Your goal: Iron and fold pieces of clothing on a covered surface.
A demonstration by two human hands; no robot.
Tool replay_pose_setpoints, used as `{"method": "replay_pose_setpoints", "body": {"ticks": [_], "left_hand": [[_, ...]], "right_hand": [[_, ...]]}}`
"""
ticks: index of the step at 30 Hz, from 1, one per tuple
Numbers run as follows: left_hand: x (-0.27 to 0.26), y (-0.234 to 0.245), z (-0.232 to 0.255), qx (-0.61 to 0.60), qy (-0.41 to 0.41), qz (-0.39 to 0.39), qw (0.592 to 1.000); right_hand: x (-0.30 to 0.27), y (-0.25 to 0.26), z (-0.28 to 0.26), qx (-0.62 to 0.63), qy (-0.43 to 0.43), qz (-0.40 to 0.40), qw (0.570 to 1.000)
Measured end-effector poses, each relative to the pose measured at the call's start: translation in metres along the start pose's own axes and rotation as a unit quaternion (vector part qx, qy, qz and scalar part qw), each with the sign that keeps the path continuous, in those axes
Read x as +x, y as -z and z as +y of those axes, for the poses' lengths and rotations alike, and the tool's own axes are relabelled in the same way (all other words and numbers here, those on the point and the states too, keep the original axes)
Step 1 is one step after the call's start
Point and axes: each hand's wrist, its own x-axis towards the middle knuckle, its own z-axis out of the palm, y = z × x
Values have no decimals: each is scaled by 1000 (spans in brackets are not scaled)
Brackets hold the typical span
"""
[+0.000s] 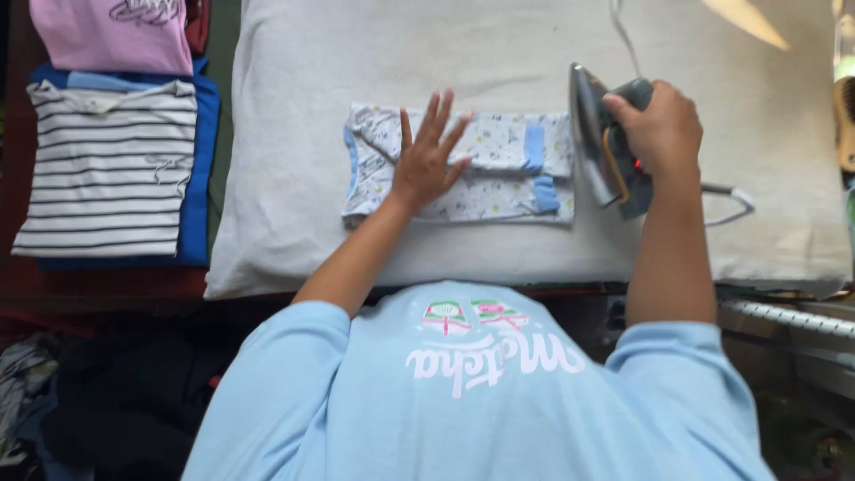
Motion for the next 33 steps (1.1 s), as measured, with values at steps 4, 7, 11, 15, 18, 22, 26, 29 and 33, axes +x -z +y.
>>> {"method": "replay_pose_setpoints", "body": {"ticks": [4,7,11,15,18,22,26,29,33], "left_hand": [[-12,-27,15,75,5,-32,997],[-10,-45,2,74,46,-80,993],[-15,-43,0,47,64,-97,992],[-28,-15,-3,82,94,-119,985],[-43,-11,-32,72,140,-152,976],[-46,26,-53,71,184,-209,958],[-47,46,-77,-60,177,-164,968],[-45,39,-105,-179,206,-140,952],[-30,19,-140,-274,243,-168,915]], "right_hand": [[-34,-13,-49,-30,63,5,998],[-36,-62,-71,-63,55,-42,996],[-11,-75,-67,-92,52,4,994],[-3,-71,-57,-92,-14,-30,995],[-16,-70,-33,-123,-17,-18,992],[-29,-48,-10,-88,27,-37,995],[-71,-3,-66,-105,116,-112,981],[-90,-46,-96,-147,221,-177,948],[-123,-104,-149,-127,351,-107,922]]}}
